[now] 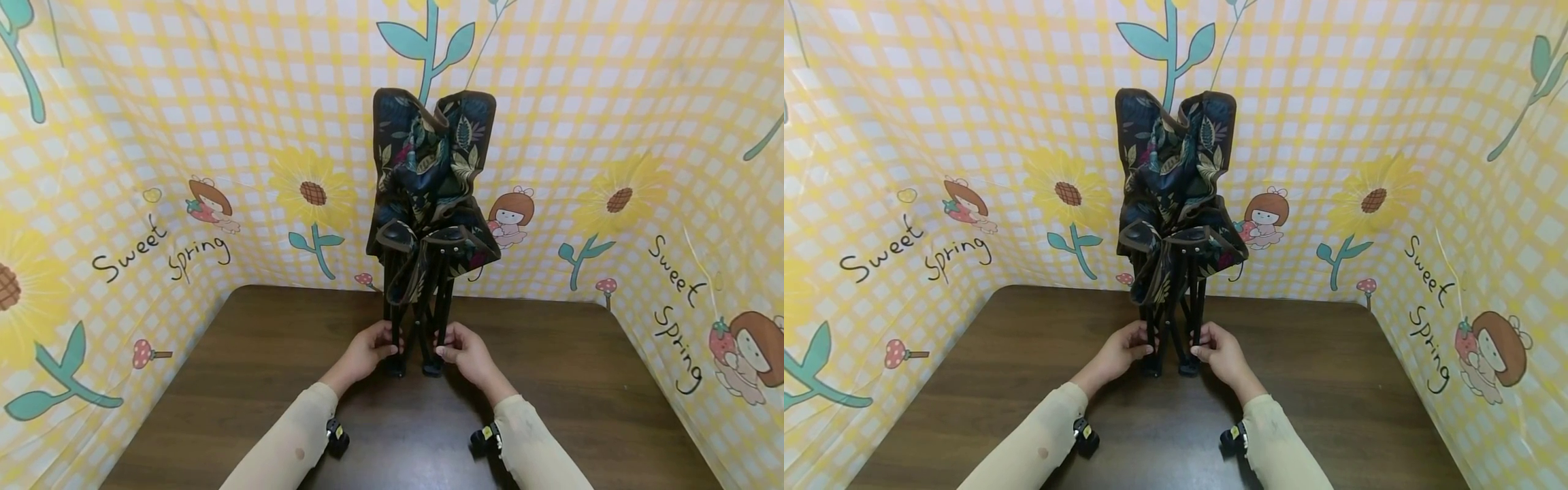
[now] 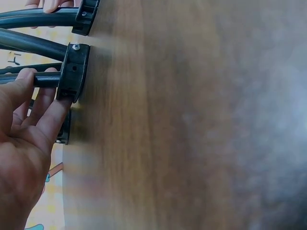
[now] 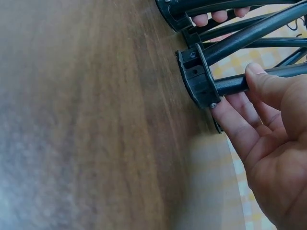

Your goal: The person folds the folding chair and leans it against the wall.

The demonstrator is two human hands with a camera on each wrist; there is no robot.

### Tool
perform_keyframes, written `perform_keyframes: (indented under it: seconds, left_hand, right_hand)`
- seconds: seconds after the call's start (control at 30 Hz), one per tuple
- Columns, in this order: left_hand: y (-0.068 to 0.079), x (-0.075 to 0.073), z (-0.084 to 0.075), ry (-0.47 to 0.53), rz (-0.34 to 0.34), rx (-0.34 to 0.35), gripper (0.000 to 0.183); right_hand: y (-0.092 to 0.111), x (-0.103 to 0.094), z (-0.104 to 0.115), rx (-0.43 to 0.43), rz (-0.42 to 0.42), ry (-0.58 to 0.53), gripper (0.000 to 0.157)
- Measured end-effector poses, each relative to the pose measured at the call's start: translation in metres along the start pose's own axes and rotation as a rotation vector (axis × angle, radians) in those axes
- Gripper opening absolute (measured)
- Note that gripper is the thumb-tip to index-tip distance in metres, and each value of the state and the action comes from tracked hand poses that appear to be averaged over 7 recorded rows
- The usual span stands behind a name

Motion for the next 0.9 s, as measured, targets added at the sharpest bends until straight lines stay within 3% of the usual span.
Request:
perform_keyframes:
  seconds: [0.1, 0.4, 0.67, 0.9]
  left_hand:
    - [-0.006, -0.004, 0.015, -0.009, 0.001, -0.013, 0.030]
    - [-0.010, -0.007, 0.018, -0.031, -0.011, -0.019, 0.026]
    - [-0.014, -0.009, 0.020, -0.042, -0.031, -0.041, 0.025]
    - [-0.014, -0.009, 0.019, -0.043, -0.032, -0.037, 0.027]
  right_hand:
    - [-0.002, 0.000, 0.001, -0.012, -0.006, 0.011, 0.022]
    - [-0.006, -0.001, 0.002, -0.006, -0.012, 0.026, 0.024]
    - [-0.006, -0.002, 0.018, 0.001, 0.034, 0.044, 0.024]
    - [-0.012, 0.000, 0.004, 0.002, -0.004, 0.042, 0.024]
Point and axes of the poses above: each hand's wrist, its own y-axis away from the middle knuckle, its own x-axis out of the palm, z = x × y, the point moved 9 cm from there along -y, towards the middle knuckle, and after that the axes turned 13 degrees about y, right-handed, at the moved point
